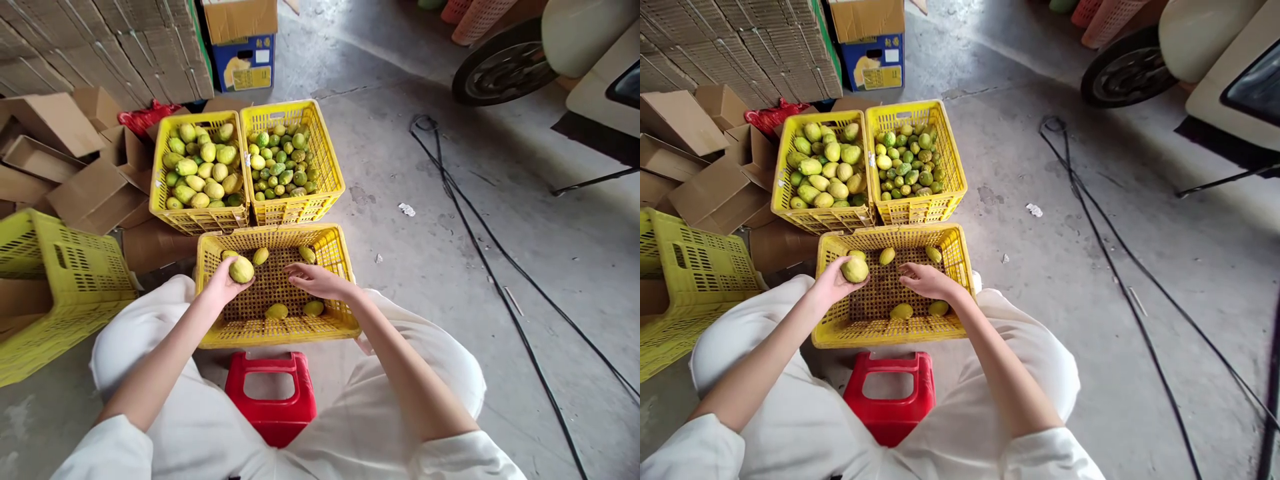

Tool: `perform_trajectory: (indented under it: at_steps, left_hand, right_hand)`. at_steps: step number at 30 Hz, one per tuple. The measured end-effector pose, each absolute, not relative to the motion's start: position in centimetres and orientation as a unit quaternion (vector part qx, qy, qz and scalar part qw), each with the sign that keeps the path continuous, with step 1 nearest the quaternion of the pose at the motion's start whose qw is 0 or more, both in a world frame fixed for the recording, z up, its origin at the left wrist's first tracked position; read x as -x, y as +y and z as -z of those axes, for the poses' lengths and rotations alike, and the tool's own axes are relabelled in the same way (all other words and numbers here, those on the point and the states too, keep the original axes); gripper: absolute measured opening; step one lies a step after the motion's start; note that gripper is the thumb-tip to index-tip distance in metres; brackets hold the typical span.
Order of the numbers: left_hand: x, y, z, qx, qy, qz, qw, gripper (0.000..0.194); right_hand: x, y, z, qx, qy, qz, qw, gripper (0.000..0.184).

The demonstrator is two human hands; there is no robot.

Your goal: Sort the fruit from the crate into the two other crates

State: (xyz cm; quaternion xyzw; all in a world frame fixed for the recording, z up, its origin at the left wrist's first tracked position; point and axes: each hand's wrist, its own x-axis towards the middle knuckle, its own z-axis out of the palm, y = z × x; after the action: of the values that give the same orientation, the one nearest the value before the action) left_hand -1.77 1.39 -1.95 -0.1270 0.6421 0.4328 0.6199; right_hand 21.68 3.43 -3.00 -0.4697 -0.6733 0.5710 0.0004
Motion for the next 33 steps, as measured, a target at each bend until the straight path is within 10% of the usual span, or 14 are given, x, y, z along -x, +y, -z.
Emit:
perform_trajectory:
  at_steps: [10,26,33]
  left_hand:
    - [4.5,5.2,-3.6,0.070,0.434,-0.672,0.596,0.049]
    - [5.1,4.1,-1.7,0.060,0.445,-0.654,0.608,0.035]
    - [7.1,-0.6,5.1,-0.167,0.757,-0.302,0.554,0.030]
  right_hand:
    - [-22.1,2.6,2.6,0.461,-0.711,-0.527,-0.066,0.042]
    - [-23.5,1.6,3.7,0.509,-0.735,-0.425,-0.141,0.043]
    - [-26.6,-0.1,6.0,0.529,-0.689,-0.454,-0.198,0.038]
